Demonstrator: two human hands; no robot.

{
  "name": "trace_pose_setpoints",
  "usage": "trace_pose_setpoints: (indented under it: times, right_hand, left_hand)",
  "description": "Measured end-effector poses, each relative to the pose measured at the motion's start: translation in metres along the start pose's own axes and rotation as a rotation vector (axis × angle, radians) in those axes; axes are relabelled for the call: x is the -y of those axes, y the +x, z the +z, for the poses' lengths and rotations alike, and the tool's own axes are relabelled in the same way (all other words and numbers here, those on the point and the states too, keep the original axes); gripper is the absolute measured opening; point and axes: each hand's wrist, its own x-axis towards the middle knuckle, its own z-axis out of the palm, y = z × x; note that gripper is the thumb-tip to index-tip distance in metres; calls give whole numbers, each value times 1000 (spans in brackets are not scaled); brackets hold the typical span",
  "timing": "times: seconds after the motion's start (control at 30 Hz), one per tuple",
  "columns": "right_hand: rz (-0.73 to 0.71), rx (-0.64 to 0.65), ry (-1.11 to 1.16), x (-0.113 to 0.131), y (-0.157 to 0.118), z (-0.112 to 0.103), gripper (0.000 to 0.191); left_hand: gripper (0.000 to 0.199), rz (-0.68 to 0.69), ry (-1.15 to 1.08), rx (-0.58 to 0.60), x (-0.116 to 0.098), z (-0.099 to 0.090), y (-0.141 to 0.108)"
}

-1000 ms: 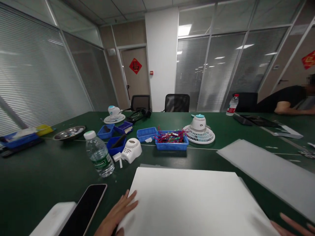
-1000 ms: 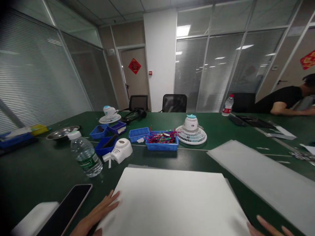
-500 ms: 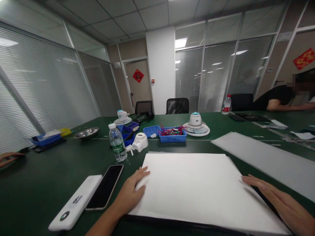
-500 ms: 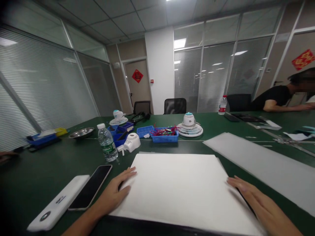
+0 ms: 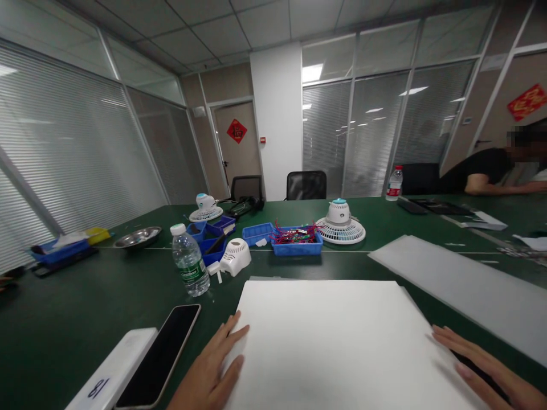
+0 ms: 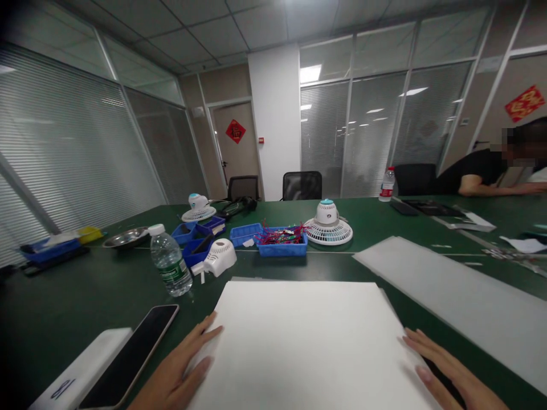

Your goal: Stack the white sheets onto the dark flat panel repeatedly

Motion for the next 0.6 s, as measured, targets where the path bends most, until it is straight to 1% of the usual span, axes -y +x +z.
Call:
trace_pose_setpoints:
  times: [0.07,0.1,0.17,0.3,0.43,0.6]
  right_hand:
    - [54,120,26,2,-5,-8,56]
    - [88,152,47,5,-7,-13,56]
    - [147,146,62,14,-11,-22,57]
    - [251,145,58,41,-15,-36,63]
    - [263,165,48,63,-16,-45,65]
    - [265,175,57,70,-20,-46,65]
  left_hand:
    - [51,25,28,10,-4,-1,-4]
    - [51,32,37,8,-6,-2,-7]
    - [49,40,42,-7,-10,-4,-14]
    - [46,71,27,-59,-12,-5,-27]
    - [46,99,30,-82,-10,0,-33]
    - [48,122,64,-65,-8,8,-32]
